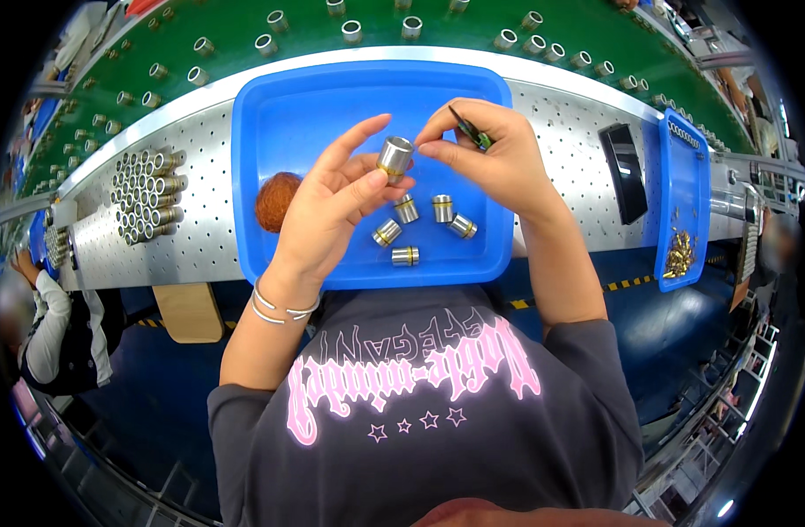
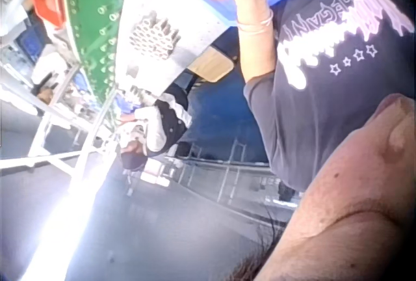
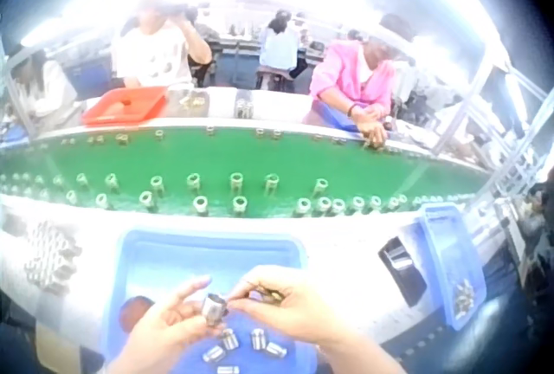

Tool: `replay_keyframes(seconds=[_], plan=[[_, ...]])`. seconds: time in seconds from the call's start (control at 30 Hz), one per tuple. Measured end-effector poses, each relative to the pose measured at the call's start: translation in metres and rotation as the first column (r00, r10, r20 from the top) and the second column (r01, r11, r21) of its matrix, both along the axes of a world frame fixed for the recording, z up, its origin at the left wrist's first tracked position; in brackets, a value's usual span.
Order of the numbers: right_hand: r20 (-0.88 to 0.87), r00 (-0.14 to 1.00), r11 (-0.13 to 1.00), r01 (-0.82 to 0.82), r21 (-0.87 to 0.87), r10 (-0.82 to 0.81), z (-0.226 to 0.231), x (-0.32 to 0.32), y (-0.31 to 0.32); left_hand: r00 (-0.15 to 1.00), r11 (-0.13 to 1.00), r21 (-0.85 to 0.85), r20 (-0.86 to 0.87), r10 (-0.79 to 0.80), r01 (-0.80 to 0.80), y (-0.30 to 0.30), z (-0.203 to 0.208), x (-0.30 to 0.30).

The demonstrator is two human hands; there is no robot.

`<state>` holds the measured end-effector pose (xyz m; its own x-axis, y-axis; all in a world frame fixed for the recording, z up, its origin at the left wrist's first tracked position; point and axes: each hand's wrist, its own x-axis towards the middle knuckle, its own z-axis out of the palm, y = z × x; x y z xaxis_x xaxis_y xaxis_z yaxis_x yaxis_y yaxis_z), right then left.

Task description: The person uses a pair of green-handled tweezers to pick up small brass rings and place them onto cylindrical metal components held in their left hand. The person repeatedly performs this action, picking up rings from a blue tray and placing the finished components onto a green pegboard surface.

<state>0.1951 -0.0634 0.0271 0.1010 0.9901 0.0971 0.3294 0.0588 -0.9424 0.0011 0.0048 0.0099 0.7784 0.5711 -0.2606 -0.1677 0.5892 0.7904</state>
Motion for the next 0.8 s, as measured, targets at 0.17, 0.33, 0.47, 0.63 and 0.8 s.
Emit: replay_keyframes(seconds=[0.17, 0.33, 0.47, 0.63, 0.8], plan=[[-0.298, 0.953, 0.998, 0.054, -0.025, -0.059, -0.002, -0.002, -0.002, 0.999, 0.994, -0.096, 0.015, 0.047, -0.045, 0.003, -0.006, -0.001], [-0.418, 0.908, 0.999, -0.029, 0.022, 0.035, 0.006, -0.004, 0.003, 0.996, 0.994, -0.072, 0.022, 0.089, -0.087, 0.004, -0.006, 0.002], [-0.481, 0.876, 1.0, -0.027, 0.016, 0.031, 0.01, -0.01, 0.012, 0.997, 0.996, 0.049, -0.027, 0.076, -0.074, 0.004, -0.007, 0.002], [-0.598, 0.797, 0.996, 0.069, -0.054, -0.088, 0.003, -0.015, 0.023, 0.999, 0.986, 0.164, -0.035, 0.033, -0.027, 0.001, -0.011, 0.003], [-0.717, 0.652, 0.968, 0.206, -0.145, -0.247, -0.017, -0.005, 0.034, 0.999, 0.993, 0.116, -0.039, 0.021, -0.016, -0.003, -0.008, 0.004]])
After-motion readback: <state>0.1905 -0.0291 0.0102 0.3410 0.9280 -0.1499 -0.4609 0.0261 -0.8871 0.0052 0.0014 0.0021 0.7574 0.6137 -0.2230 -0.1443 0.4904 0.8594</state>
